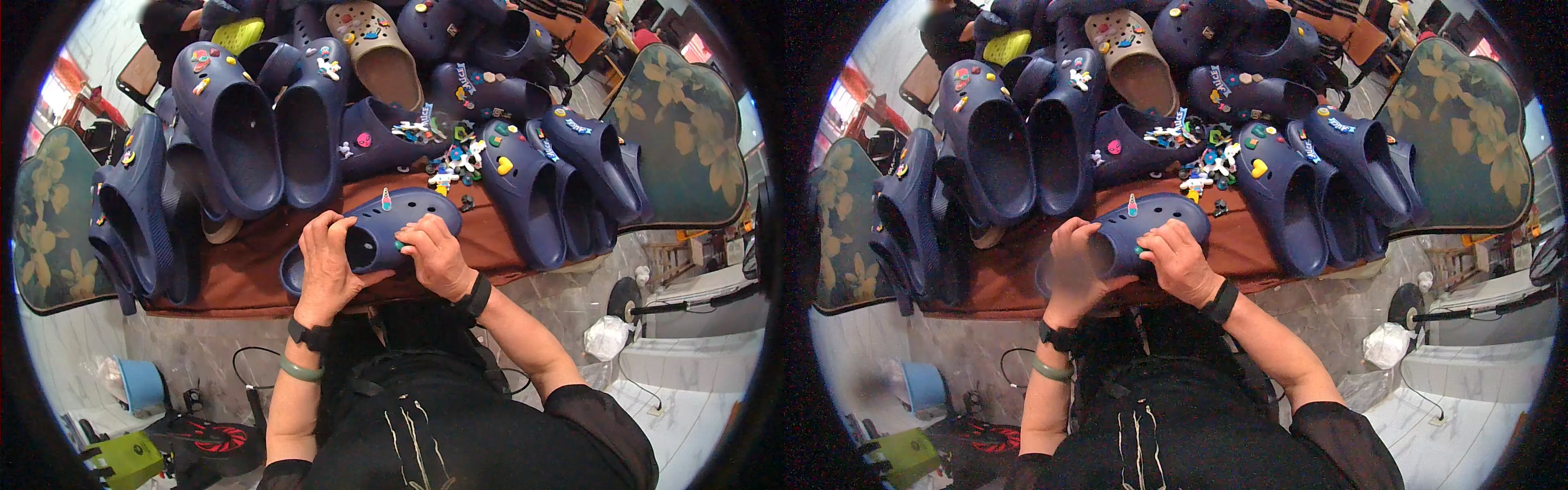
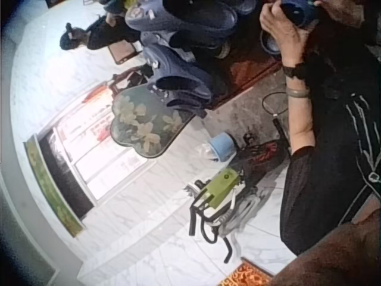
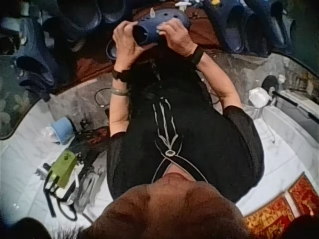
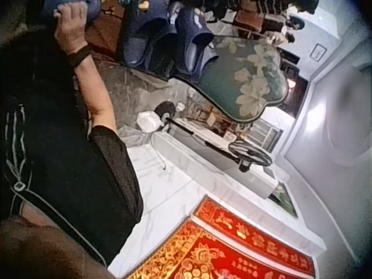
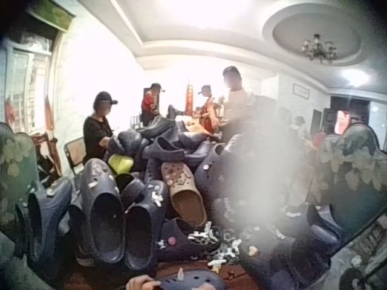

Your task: Applying decorative charms to the holes of plastic foam clogs.

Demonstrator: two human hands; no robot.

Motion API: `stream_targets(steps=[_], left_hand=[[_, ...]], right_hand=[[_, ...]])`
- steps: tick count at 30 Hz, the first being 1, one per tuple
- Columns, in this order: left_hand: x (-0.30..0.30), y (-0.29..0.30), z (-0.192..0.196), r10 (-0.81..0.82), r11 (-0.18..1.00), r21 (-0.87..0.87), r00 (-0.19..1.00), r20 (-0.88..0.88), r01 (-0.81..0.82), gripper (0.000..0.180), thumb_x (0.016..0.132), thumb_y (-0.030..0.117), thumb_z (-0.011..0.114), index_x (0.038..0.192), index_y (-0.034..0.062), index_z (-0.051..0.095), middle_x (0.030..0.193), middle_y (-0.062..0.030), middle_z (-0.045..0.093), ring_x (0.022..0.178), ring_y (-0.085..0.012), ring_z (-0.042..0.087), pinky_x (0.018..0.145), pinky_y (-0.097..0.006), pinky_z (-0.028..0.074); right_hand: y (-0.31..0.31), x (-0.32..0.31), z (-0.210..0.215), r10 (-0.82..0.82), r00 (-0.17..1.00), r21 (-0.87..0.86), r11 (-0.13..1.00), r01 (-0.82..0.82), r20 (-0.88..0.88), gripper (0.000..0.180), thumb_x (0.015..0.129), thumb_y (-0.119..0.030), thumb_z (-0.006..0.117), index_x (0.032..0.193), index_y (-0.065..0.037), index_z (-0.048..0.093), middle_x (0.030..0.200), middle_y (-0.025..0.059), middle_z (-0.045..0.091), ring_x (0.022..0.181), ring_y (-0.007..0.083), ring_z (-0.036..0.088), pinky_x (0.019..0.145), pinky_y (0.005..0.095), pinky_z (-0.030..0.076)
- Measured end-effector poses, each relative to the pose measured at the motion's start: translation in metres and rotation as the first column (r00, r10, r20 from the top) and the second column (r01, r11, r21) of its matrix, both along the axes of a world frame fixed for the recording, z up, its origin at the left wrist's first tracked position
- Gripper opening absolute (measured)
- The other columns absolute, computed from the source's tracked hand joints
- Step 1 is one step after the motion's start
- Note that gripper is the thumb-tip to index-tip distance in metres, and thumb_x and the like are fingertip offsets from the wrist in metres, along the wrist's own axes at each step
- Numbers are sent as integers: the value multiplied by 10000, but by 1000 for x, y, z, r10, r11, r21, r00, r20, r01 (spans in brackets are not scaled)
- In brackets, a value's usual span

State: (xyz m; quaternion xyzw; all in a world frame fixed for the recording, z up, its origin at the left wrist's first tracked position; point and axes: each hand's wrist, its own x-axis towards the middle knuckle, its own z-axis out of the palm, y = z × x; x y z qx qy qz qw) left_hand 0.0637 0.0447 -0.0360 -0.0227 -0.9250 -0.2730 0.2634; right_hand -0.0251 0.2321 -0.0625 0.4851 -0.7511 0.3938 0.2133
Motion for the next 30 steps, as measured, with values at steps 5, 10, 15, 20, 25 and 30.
stream_targets(steps=[5, 10, 15, 20, 25, 30], left_hand=[[1, -1, 0, -11, 999, -39, 1000, 6, 11, 914, 517, 344, 918, 1262, 90, 453, 1213, -132, 453, 1156, -358, 431, 983, -483, 351], [8, 1, -6, 32, 995, -95, 996, 88, -24, 901, 530, 336, 915, 1262, 100, 444, 1208, -136, 452, 1152, -359, 429, 981, -480, 348], [11, 7, 1, 45, 996, -82, 999, 28, -43, 911, 522, 343, 919, 1260, 100, 444, 1210, -128, 447, 1153, -350, 427, 985, -479, 346], [10, 7, 1, 45, 994, -97, 998, 35, -42, 911, 522, 343, 920, 1261, 103, 444, 1206, -125, 446, 1154, -346, 428, 982, -475, 350], [11, 4, 0, 51, 993, -105, 998, 36, -47, 894, 531, 348, 917, 1250, 101, 447, 1204, -129, 447, 1149, -348, 432, 979, -482, 352], [14, 3, 2, 24, 993, -117, 998, 50, -18, 896, 531, 357, 917, 1248, 100, 445, 1201, -136, 448, 1147, -354, 436, 975, -484, 355]], right_hand=[[-5, -3, 4, 11, 1000, -71, 997, -10, 13, 120, 850, -45, 627, 963, -34, 587, 909, 130, 582, 853, 327, 570, 801, 436, 467], [-16, -21, 11, -83, 917, -206, 963, 175, 389, 251, 1053, -208, 412, 987, -36, 582, 719, 101, 550, 580, 202, 556, 559, 317, 458], [27, -62, 12, -133, 816, -236, 920, 313, 562, 224, 1033, -179, 467, 1113, -23, 607, 885, 76, 624, 805, 162, 598, 743, 290, 486], [64, -83, -18, -300, 846, 53, 950, 309, 440, 191, 935, -71, 545, 1102, 1, 604, 1055, 167, 609, 992, 346, 591, 893, 390, 462], [54, -58, 2, -208, 945, 4, 977, 214, 251, 206, 842, -29, 654, 1047, -28, 645, 1157, 133, 603, 1110, 327, 536, 974, 408, 420], [45, -26, 24, 58, 967, 146, 985, -97, 250, 349, 788, -238, 774, 1091, -97, 673, 1281, 102, 560, 1242, 306, 459, 1057, 452, 351]])
